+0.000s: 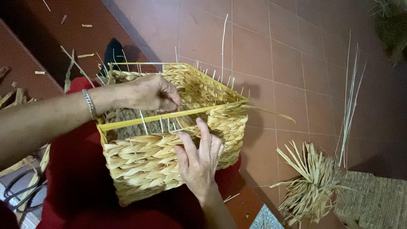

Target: The person weaves a rectangular basket using dried palm leaves. They interlace the leaves through a yellow frame, trim excess with pliers, and continue weaving the sides.

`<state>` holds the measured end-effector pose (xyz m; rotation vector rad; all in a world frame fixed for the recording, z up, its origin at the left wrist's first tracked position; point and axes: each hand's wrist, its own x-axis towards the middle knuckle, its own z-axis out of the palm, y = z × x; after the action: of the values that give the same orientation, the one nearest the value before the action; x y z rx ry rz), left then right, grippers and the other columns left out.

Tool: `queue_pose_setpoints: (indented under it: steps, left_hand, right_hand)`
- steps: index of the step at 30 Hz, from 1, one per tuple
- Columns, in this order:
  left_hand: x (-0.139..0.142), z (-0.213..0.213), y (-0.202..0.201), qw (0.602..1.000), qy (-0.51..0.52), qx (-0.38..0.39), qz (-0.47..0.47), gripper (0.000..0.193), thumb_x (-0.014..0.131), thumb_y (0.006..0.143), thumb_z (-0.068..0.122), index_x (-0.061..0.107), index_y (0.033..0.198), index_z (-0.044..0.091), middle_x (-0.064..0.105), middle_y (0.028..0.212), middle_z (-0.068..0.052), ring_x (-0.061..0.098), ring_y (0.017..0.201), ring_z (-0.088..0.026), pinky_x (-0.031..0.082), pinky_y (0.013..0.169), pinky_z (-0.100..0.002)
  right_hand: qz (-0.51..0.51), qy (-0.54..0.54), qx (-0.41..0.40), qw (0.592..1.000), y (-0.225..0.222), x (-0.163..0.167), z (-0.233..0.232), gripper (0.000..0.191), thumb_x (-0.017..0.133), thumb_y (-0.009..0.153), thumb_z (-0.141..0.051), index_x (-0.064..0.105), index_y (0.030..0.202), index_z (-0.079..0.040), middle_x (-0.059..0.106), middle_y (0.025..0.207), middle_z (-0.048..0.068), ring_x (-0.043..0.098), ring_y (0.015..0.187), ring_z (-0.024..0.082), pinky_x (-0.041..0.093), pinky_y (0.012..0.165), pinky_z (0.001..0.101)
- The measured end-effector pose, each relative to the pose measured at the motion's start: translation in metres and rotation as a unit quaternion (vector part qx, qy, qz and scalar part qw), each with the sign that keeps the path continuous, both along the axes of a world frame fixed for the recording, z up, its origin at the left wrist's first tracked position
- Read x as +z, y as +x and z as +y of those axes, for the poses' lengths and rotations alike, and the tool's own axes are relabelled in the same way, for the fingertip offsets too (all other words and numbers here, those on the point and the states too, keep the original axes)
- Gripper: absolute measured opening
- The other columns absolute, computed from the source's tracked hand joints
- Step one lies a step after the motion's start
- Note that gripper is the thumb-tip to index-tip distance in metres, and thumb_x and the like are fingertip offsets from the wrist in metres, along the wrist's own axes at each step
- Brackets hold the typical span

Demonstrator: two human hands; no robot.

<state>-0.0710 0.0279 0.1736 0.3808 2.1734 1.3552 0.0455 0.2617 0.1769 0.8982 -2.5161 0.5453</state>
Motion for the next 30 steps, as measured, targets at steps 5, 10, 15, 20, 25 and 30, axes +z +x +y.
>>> queue_pose_setpoints:
  steps: [5,10,15,20,25,30]
  left_hand:
    - [-0.011,-0.001,-0.004,0.985,-0.081,-0.067,0.139,0.039,0.061,0.08,-0.015,0.072,0.109,0.009,0.073,0.107,-0.004,0.07,0.084,-0.015,0.061,0.071,-0.026]
    - [0.001,0.006,-0.005,0.999,-0.032,0.014,-0.001,0.026,0.067,0.086,-0.007,0.065,0.109,0.004,0.072,0.091,-0.014,0.067,0.076,-0.021,0.057,0.066,-0.036]
    - [0.01,0.01,-0.005,0.999,-0.032,-0.039,-0.01,0.024,0.062,0.089,-0.003,0.071,0.109,0.006,0.073,0.09,-0.008,0.066,0.077,-0.015,0.059,0.076,-0.034]
    - [0.005,0.012,-0.004,0.982,0.111,-0.028,-0.151,0.041,0.07,0.083,-0.001,0.073,0.122,0.014,0.079,0.099,-0.007,0.071,0.087,-0.014,0.061,0.086,-0.031]
    - [-0.003,0.012,-0.001,0.964,0.169,-0.045,-0.202,0.033,0.077,0.078,-0.003,0.074,0.111,0.002,0.076,0.095,-0.013,0.072,0.082,-0.017,0.064,0.075,-0.032]
    - [-0.013,0.014,-0.004,0.965,0.146,-0.053,-0.213,0.024,0.074,0.085,0.005,0.076,0.108,0.001,0.076,0.091,-0.012,0.073,0.079,-0.016,0.065,0.069,-0.03]
  right_hand:
    - [-0.006,0.005,-0.012,1.0,0.0,0.002,-0.003,0.04,0.08,0.086,-0.023,0.065,0.123,-0.019,0.048,0.149,0.018,0.047,0.11,0.032,0.036,0.098,0.0473]
    - [-0.001,0.0,-0.014,1.0,0.0,0.003,-0.003,0.037,0.079,0.085,-0.021,0.069,0.12,-0.018,0.047,0.149,0.019,0.047,0.112,0.034,0.036,0.099,0.0475]
    - [-0.009,0.001,-0.016,1.0,0.003,0.002,-0.002,0.04,0.081,0.084,-0.022,0.069,0.122,-0.018,0.046,0.149,0.019,0.047,0.114,0.034,0.037,0.1,0.0479]
    - [-0.002,0.001,-0.013,1.0,0.005,0.0,-0.001,0.044,0.082,0.083,-0.021,0.067,0.124,-0.018,0.046,0.151,0.019,0.048,0.117,0.035,0.037,0.102,0.0486]
    - [-0.004,0.005,-0.01,1.0,0.005,-0.002,0.0,0.047,0.082,0.083,-0.022,0.067,0.127,-0.019,0.045,0.151,0.02,0.048,0.115,0.035,0.037,0.1,0.0488]
    - [-0.008,0.001,-0.012,1.0,0.004,-0.003,-0.001,0.045,0.082,0.084,-0.022,0.067,0.127,-0.019,0.045,0.151,0.02,0.048,0.116,0.034,0.037,0.1,0.0479]
